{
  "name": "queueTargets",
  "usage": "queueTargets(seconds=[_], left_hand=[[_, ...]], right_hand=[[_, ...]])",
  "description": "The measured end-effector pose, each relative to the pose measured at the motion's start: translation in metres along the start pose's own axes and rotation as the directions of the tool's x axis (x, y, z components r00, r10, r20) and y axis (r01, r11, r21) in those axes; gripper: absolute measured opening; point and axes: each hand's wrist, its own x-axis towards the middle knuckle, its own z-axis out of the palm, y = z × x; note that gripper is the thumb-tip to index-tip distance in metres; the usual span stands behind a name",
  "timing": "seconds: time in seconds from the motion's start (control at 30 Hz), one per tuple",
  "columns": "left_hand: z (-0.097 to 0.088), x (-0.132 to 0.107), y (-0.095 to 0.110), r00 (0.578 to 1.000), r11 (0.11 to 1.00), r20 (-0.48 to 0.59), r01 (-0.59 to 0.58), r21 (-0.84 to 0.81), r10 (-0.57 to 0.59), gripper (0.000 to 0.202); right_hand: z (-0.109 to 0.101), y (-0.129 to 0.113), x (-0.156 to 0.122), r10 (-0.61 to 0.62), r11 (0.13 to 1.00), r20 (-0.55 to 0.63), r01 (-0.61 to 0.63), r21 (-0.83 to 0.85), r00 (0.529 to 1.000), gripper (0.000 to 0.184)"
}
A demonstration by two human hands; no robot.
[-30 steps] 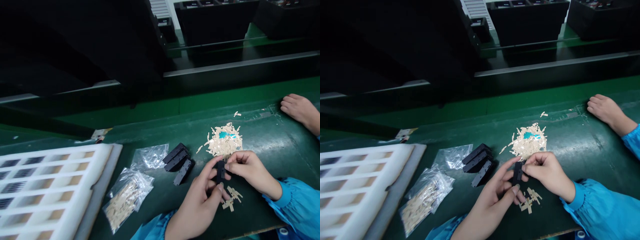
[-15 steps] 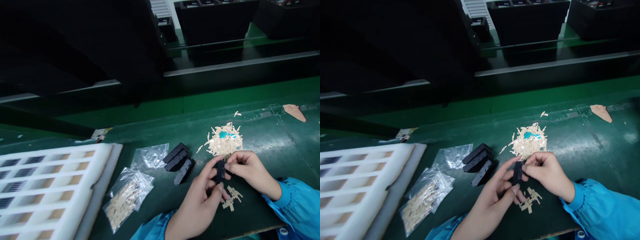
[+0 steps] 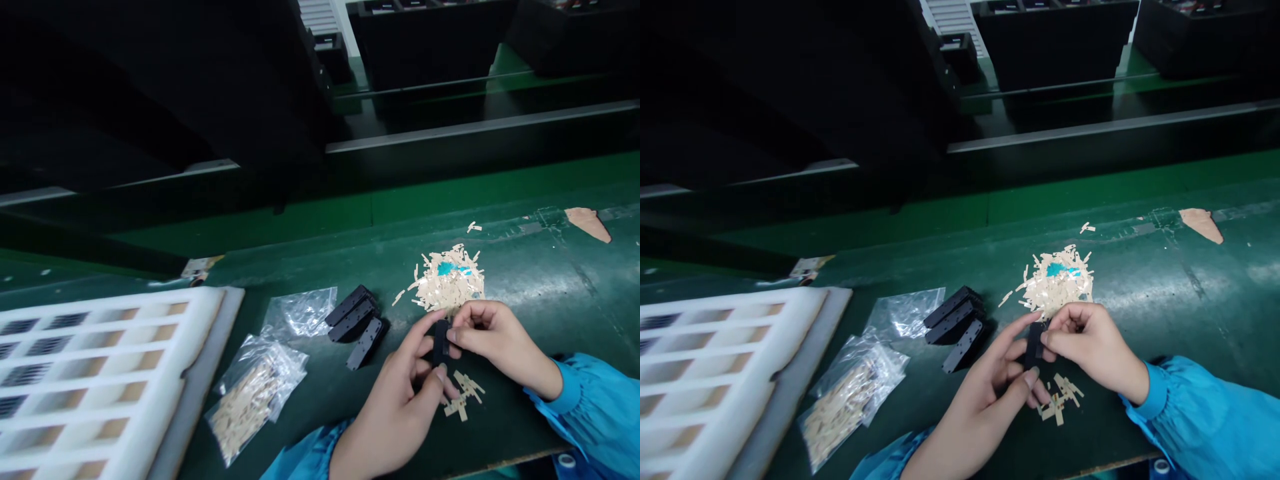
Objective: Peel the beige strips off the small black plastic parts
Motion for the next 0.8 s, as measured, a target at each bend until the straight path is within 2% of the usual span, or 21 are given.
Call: queueTargets(seconds=[0.27, 0.53, 0.8], left_hand=[[-0.001, -0.0004, 0.0011, 1.0, 1.0, 0.002, -0.002, -0.002, 0.002, 0.061], [0.0008, -0.0003, 0.0, 1.0, 1.0, 0.003, 0.0, 0.009, 0.0, 0.063], [-0.0012, -0.0048, 0.0012, 1.0, 1.0, -0.01, -0.001, 0.021, 0.001, 0.063]], right_hand=[[0.002, -0.0026, -0.0004, 0.011, 1.0, -0.01, -0.011, 0.005, 1.0, 0.029], [0.0002, -0.0016, -0.0017, -0.004, 1.0, -0.001, 0.004, -0.014, 1.0, 0.023], [0.0048, 0.0028, -0.0002, -0.042, 0.997, -0.027, 0.041, -0.058, 0.999, 0.024]])
